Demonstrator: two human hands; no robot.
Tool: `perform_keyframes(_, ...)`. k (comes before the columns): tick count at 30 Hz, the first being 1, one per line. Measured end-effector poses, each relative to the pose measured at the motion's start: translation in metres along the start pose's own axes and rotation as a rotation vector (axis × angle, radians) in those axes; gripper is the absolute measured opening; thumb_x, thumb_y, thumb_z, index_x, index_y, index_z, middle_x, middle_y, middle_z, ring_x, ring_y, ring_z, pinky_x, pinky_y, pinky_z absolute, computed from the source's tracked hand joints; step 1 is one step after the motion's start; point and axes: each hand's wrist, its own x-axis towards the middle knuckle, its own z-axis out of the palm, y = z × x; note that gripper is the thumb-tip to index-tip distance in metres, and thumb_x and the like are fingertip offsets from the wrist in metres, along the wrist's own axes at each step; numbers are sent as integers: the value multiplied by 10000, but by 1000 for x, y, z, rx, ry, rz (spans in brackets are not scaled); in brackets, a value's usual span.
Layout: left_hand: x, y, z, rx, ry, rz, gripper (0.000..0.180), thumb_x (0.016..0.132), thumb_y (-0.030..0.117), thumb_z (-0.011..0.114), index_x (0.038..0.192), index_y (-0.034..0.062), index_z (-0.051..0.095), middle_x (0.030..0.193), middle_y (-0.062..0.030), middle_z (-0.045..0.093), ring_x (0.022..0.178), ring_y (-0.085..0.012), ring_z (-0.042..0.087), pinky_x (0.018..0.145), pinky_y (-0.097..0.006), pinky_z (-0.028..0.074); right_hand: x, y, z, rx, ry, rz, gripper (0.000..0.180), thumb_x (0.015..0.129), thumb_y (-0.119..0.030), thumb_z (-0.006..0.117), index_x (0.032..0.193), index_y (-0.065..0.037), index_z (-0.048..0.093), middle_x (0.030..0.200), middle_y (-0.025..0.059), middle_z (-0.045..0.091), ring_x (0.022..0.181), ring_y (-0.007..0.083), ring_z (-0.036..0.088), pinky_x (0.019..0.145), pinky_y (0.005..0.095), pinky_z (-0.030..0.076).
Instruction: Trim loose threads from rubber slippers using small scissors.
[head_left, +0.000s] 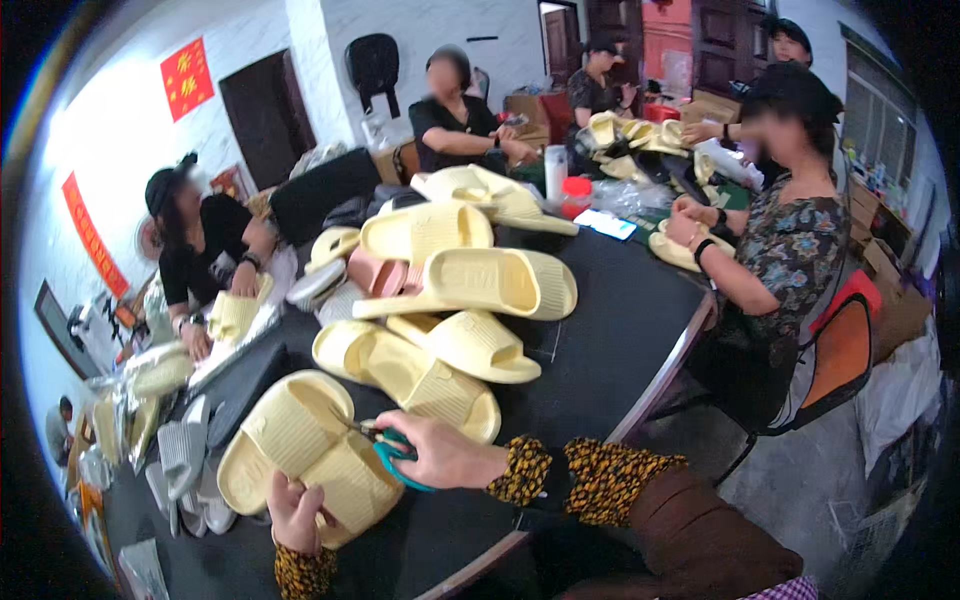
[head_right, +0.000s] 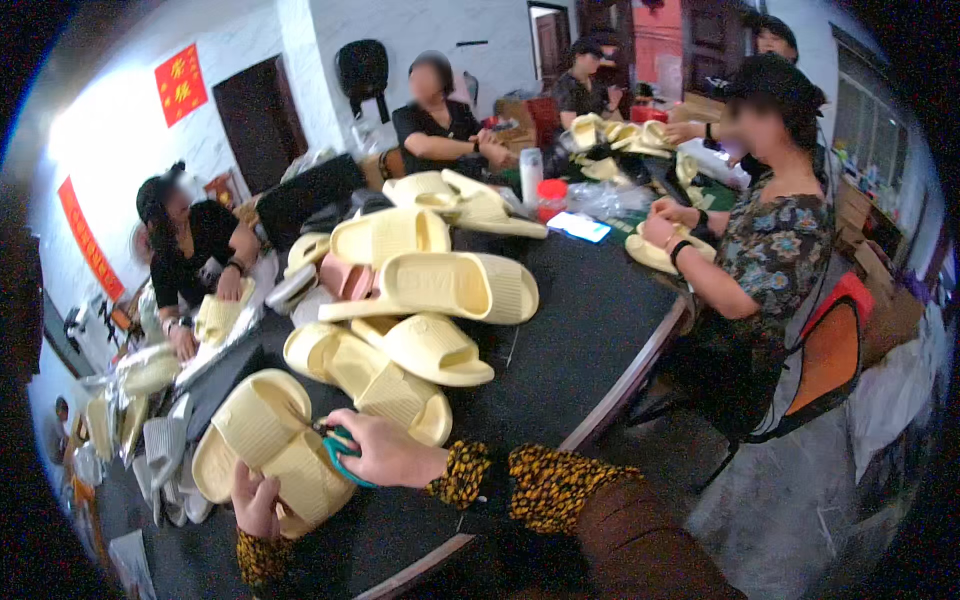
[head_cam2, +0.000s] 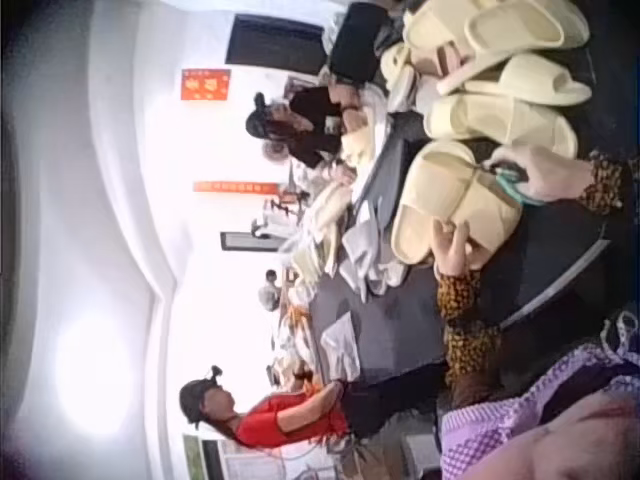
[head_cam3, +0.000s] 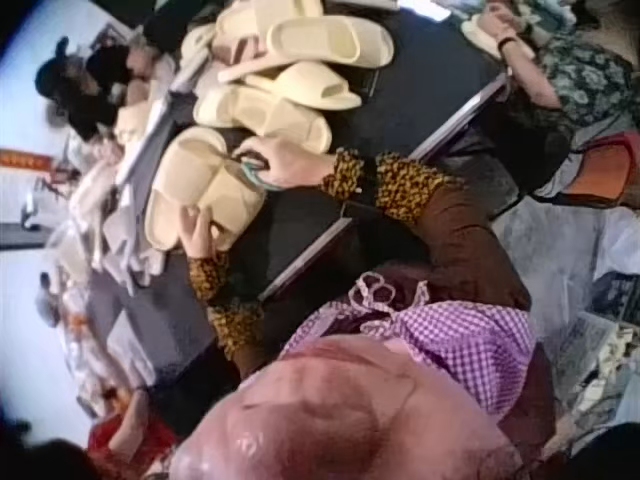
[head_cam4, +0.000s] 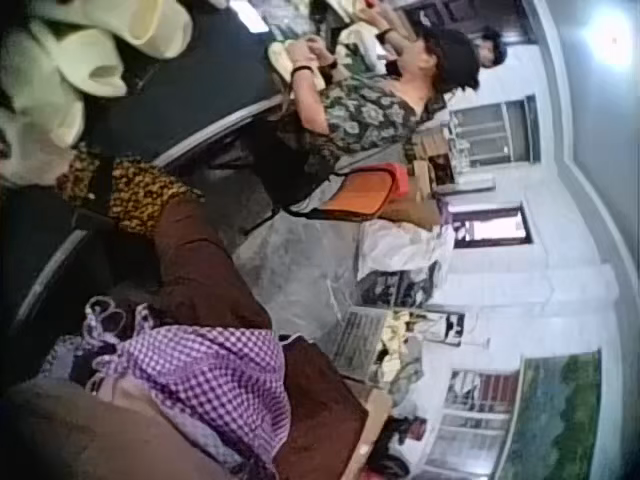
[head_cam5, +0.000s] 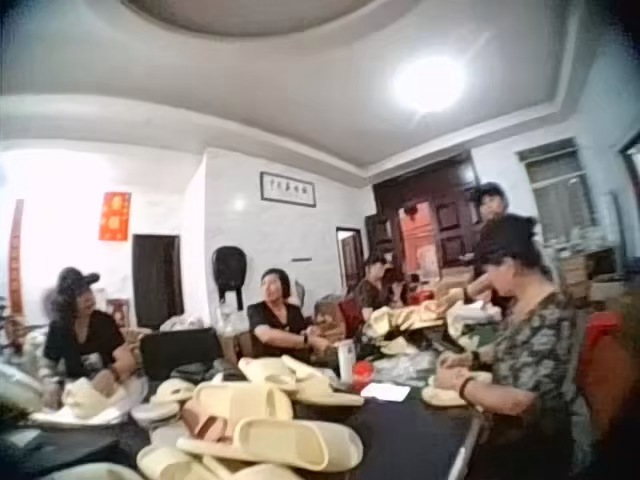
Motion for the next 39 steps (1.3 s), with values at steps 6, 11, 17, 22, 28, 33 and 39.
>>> perform_keyframes(6,-36,-28,19,-69,-23,-128,405,811,5,511,1200,-36,406,882,-157,622,557,-167,582,388,-260,470,-32,-6,-11,-45,-44,54,389,802,-126,633,1152,-42,486,920,182,603,779,297,619,683,359,485)
perform_keyframes(11,-33,-27,16,-97,-47,-103,445,816,-1,510,1243,-55,396,858,-158,629,533,-164,575,402,-265,478,-31,2,-9,-52,-28,45,388,804,-129,635,1150,-34,487,927,176,603,777,293,619,688,359,489)
perform_keyframes(17,-34,-28,14,-112,-91,-75,463,822,4,511,1262,-80,393,872,-161,639,519,-162,572,448,-251,480,-31,1,-11,-68,-52,44,393,806,-131,635,1153,-24,485,977,180,600,803,299,623,703,357,493)
perform_keyframes(22,-36,-21,14,-133,-133,-82,461,828,2,514,1263,-91,394,877,-154,646,562,-151,587,503,-233,478,-32,-5,-11,-83,-75,70,398,804,-139,638,1155,-20,491,955,183,605,800,302,624,702,358,493)
perform_keyframes(28,-34,-25,13,-128,-194,-74,466,836,7,535,1270,-90,394,939,-124,637,727,-115,592,636,-217,453,-31,-7,-12,-58,-54,46,404,794,-141,646,1151,-22,499,895,181,622,794,303,629,702,362,492)
perform_keyframes(33,-37,-23,12,-159,-213,-47,474,851,28,541,1284,-82,384,1061,-148,609,852,-145,604,705,-239,466,-31,-2,-8,-44,-39,-6,392,801,-135,643,1148,-21,501,906,185,626,800,289,638,700,350,494)
perform_keyframes(39,-31,-26,10,-94,-256,-22,472,863,57,536,1289,-74,381,1110,-137,598,895,-158,611,741,-244,480,-31,-4,-10,-53,-36,9,387,795,-113,643,1142,-16,501,842,148,626,750,233,632,678,325,490)
